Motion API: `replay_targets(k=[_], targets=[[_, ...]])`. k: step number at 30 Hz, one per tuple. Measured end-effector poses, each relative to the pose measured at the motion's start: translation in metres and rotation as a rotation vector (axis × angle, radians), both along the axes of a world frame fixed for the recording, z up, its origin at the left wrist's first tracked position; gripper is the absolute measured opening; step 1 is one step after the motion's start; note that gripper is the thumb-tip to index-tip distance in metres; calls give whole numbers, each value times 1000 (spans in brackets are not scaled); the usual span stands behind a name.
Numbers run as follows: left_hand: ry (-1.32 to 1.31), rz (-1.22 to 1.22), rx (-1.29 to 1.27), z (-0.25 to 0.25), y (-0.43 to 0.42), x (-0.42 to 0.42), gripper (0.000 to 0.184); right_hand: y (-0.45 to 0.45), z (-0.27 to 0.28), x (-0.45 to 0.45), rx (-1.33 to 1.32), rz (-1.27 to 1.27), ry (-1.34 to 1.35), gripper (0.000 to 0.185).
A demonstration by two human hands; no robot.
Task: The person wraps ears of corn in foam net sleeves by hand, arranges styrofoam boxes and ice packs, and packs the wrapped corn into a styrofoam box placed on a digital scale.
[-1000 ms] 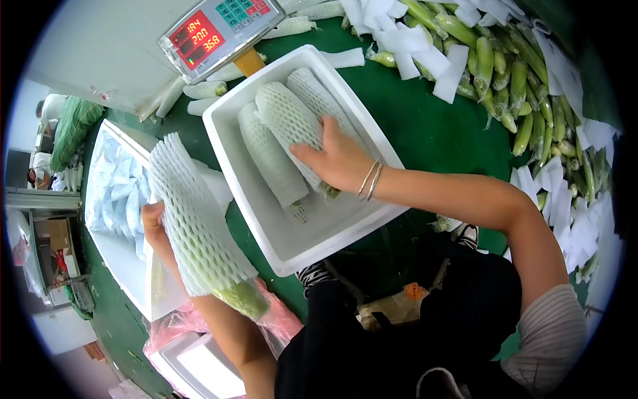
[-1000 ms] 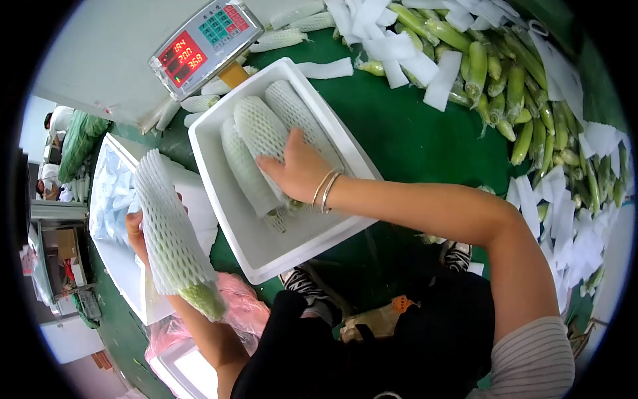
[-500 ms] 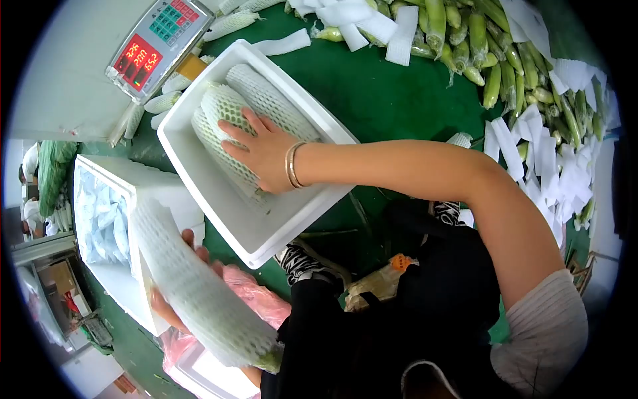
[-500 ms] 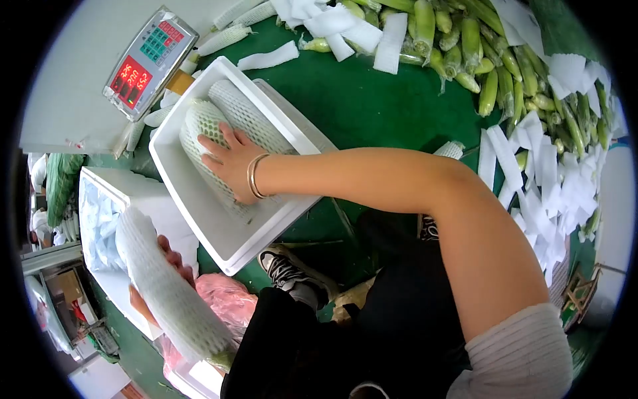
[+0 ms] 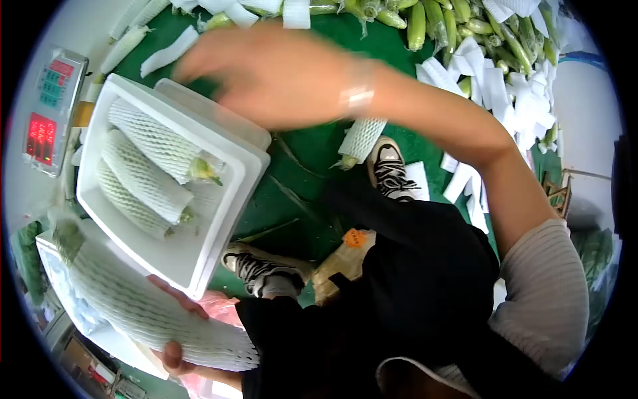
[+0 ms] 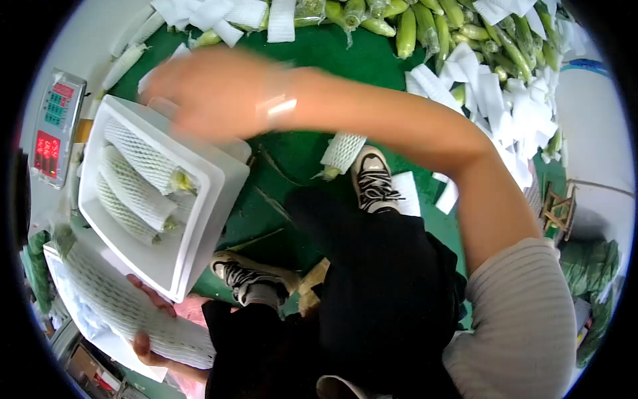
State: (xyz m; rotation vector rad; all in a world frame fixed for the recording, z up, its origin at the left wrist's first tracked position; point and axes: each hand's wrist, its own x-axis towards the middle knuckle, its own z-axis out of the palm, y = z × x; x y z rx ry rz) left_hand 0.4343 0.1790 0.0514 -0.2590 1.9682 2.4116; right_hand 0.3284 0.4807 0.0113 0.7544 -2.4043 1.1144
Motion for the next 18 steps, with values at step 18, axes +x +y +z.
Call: replay_targets(k=[18], targets=[[-275, -1064, 75, -64, 123, -36, 91, 197, -92, 188, -166, -390, -1025, 74]])
